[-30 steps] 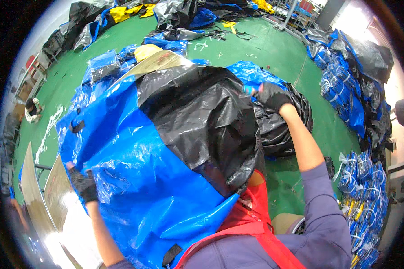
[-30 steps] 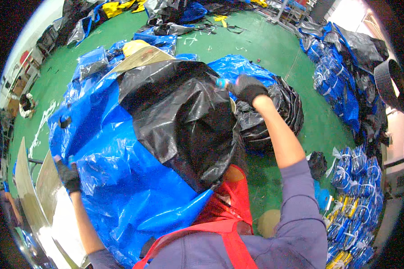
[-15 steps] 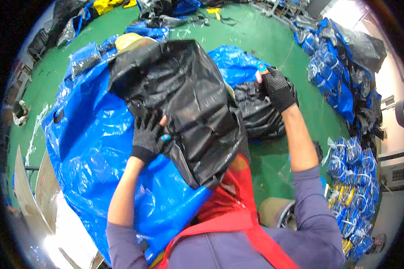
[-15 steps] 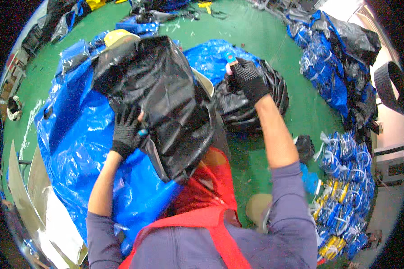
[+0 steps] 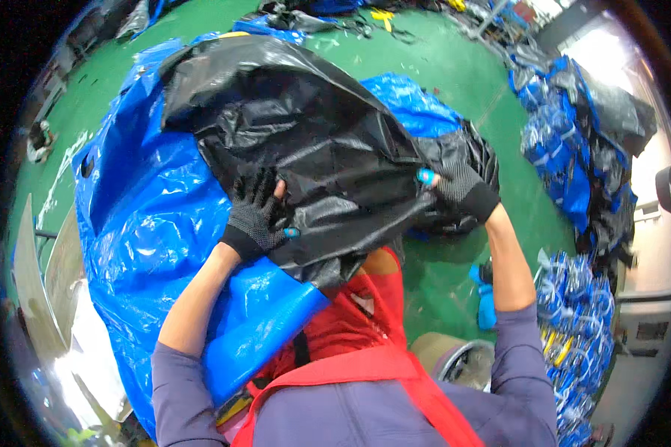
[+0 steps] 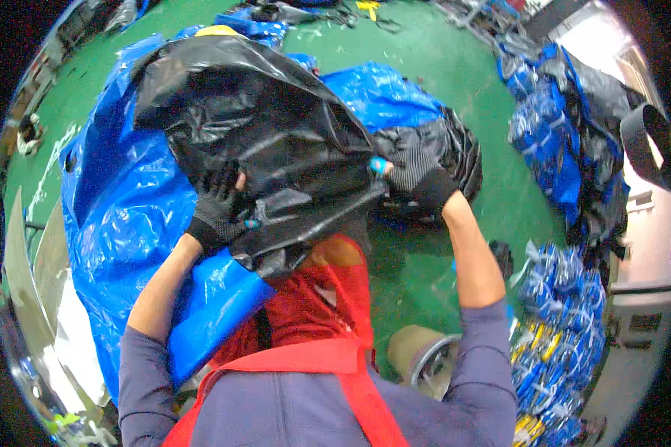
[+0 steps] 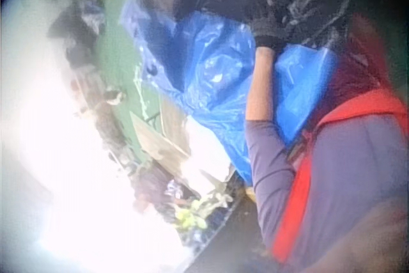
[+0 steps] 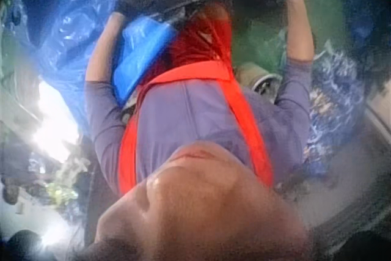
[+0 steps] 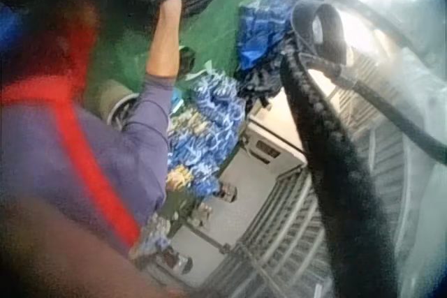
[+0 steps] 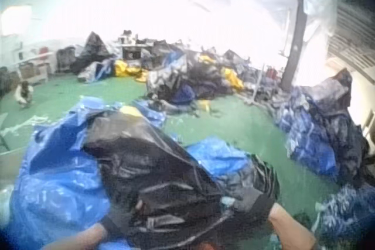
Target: The person repeatedly folds blue and black plastic bags and places them into clear plastic packaging on a table. The person handles the bags one at a time, folds them, and inserts them into the packaging.
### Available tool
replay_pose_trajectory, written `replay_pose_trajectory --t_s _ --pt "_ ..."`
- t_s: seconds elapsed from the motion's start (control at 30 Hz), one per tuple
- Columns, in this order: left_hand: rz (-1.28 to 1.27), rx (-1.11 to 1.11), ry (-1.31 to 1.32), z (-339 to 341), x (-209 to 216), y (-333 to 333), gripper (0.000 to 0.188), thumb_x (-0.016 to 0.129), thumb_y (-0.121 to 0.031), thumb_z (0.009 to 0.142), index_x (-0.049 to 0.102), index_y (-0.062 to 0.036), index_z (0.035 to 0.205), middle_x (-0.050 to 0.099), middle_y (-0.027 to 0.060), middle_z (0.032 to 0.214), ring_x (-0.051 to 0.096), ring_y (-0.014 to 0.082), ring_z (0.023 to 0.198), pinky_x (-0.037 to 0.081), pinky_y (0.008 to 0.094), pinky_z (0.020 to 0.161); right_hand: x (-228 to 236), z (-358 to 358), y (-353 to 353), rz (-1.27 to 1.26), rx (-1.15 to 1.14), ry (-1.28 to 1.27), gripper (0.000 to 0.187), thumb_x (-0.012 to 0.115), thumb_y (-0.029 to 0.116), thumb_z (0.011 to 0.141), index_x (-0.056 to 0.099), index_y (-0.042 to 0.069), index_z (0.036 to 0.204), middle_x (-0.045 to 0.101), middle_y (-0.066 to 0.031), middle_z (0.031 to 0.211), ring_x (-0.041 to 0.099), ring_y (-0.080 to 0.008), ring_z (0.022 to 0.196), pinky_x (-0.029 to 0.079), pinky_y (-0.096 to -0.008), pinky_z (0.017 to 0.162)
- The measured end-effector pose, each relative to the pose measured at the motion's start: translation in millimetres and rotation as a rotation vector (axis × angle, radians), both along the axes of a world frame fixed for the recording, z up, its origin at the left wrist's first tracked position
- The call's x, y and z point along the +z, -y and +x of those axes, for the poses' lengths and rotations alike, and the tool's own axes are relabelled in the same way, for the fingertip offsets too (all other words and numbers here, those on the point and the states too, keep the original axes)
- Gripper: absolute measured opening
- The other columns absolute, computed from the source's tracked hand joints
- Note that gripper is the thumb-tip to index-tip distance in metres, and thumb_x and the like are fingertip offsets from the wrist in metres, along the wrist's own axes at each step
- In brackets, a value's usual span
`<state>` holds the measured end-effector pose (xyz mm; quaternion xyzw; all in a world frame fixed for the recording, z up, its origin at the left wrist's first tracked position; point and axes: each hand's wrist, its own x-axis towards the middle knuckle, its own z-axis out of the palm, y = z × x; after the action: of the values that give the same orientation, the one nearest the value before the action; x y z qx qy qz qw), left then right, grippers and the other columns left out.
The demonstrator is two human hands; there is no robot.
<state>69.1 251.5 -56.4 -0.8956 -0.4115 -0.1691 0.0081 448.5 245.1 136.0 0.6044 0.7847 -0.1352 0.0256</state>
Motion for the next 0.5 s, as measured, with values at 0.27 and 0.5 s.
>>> replay_pose_trajectory --t_s 0.27,0.5 --pt "-0.138 0.242 -0.173 -69.4 75.5 90.0 0.068 0.057 -0.054 0.082 0.045 -0.0167 0.138 0.043 0.0195 0.142 0.034 0.0415 0.134 0.020 0.0571 0.111 -29.6 -180.5 -43.7 0.105 0.604 0.163 0.083 0.059 0.068 0.073 0.043 0.020 0.138 0.044 -0.0208 0.136 0.041 -0.0391 0.127 0.032 -0.0516 0.104" --pt "-0.701 1.522 0.942 -212.2 77.3 365.7 0.055 0.062 -0.034 0.088 0.050 0.0030 0.128 0.054 0.0234 0.123 0.052 0.0340 0.111 0.041 0.0421 0.095 -115.9 -167.2 -73.8 -0.123 0.410 0.425 0.115 0.058 0.082 0.063 0.011 0.029 0.152 0.015 -0.0248 0.154 0.014 -0.0467 0.141 0.016 -0.0628 0.111"
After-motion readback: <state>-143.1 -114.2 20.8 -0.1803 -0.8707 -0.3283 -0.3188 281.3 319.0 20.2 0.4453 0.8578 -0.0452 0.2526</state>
